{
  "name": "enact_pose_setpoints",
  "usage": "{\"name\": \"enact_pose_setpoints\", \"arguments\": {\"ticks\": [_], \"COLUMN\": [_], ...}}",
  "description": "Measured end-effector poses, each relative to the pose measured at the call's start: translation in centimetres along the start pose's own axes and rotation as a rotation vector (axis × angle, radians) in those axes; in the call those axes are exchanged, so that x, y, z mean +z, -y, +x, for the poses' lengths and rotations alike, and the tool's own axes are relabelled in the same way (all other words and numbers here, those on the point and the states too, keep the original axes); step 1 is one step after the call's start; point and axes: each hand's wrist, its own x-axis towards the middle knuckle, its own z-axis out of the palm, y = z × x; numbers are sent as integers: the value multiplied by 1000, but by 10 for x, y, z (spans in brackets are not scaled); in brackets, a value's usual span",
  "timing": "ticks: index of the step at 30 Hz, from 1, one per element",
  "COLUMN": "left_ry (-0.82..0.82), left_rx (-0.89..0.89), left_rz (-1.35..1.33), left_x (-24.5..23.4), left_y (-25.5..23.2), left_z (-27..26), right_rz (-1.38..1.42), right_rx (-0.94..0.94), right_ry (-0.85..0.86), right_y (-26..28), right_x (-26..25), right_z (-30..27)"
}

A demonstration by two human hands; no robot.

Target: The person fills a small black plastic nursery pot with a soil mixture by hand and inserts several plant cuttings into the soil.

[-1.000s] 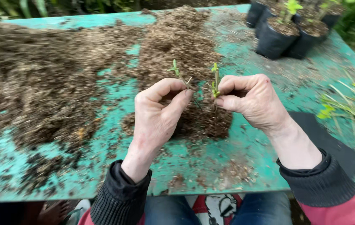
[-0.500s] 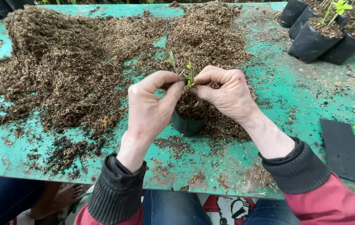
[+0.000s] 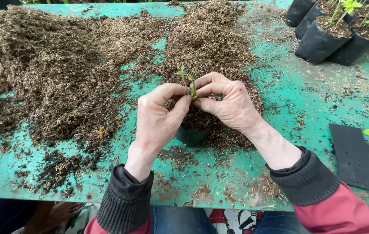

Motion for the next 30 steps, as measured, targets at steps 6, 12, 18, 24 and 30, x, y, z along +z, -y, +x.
{"name": "enact_pose_setpoints", "arguments": {"ticks": [6, 12, 18, 24, 30], "left_ry": [-31, -58, -77, -67, -51], "left_rx": [55, 79, 68, 77, 100], "left_rz": [1, -2, -32, -51, -101], "left_x": [4, 10, 12, 13, 12], "left_y": [-1, 6, 11, 21, 21], "left_z": [5, 8, 7, 6, 7], "right_rz": [-4, -4, -3, -13, -24], "right_rx": [21, 28, 53, 52, 45], "right_ry": [-16, -34, -56, -50, -30], "right_y": [0, 0, 2, 3, 6], "right_x": [0, -1, -1, -1, -2], "right_z": [1, -1, -3, -3, -3]}}
